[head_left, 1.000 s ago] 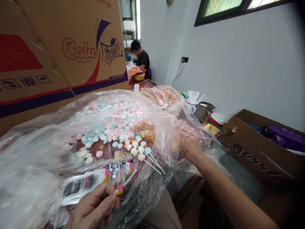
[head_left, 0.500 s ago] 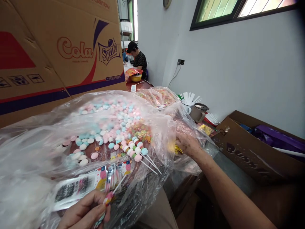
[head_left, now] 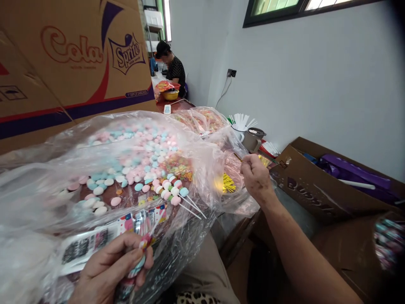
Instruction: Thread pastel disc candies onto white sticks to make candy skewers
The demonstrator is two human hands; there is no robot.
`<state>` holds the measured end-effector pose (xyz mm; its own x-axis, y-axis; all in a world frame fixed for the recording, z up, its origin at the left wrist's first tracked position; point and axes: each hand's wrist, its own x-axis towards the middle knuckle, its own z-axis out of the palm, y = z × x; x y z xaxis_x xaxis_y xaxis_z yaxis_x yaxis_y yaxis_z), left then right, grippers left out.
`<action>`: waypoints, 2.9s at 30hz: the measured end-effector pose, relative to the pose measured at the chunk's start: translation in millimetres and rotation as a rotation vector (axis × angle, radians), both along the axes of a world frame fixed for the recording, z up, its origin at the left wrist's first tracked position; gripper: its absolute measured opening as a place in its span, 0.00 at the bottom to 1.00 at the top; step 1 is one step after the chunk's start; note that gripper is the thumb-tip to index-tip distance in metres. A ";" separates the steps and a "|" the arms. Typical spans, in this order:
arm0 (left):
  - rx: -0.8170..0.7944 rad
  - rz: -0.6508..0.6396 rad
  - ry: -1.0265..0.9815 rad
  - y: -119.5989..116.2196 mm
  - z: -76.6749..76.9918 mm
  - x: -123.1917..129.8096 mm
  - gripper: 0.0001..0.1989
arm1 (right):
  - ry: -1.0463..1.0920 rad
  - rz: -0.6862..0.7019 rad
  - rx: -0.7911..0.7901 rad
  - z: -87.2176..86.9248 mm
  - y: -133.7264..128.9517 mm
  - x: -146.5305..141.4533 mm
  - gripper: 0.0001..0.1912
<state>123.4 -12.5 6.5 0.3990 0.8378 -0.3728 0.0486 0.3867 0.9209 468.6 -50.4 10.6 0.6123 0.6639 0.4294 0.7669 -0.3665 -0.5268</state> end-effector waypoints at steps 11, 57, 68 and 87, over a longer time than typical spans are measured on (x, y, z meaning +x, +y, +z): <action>-0.024 -0.039 -0.295 0.6 -6.1 21.8 0.13 | 0.508 0.785 0.086 -32.1 16.3 -170.0 0.11; -0.069 -0.108 -0.026 41.5 0.1 45.0 0.11 | -0.620 0.937 0.435 -40.1 21.6 -141.1 0.18; -0.058 -0.506 0.134 53.1 7.7 30.1 0.05 | -0.723 1.218 0.293 -20.9 31.6 -141.9 0.20; 0.835 -0.009 0.347 26.5 -14.6 40.5 0.08 | -0.540 0.746 0.265 -37.4 52.8 -157.9 0.16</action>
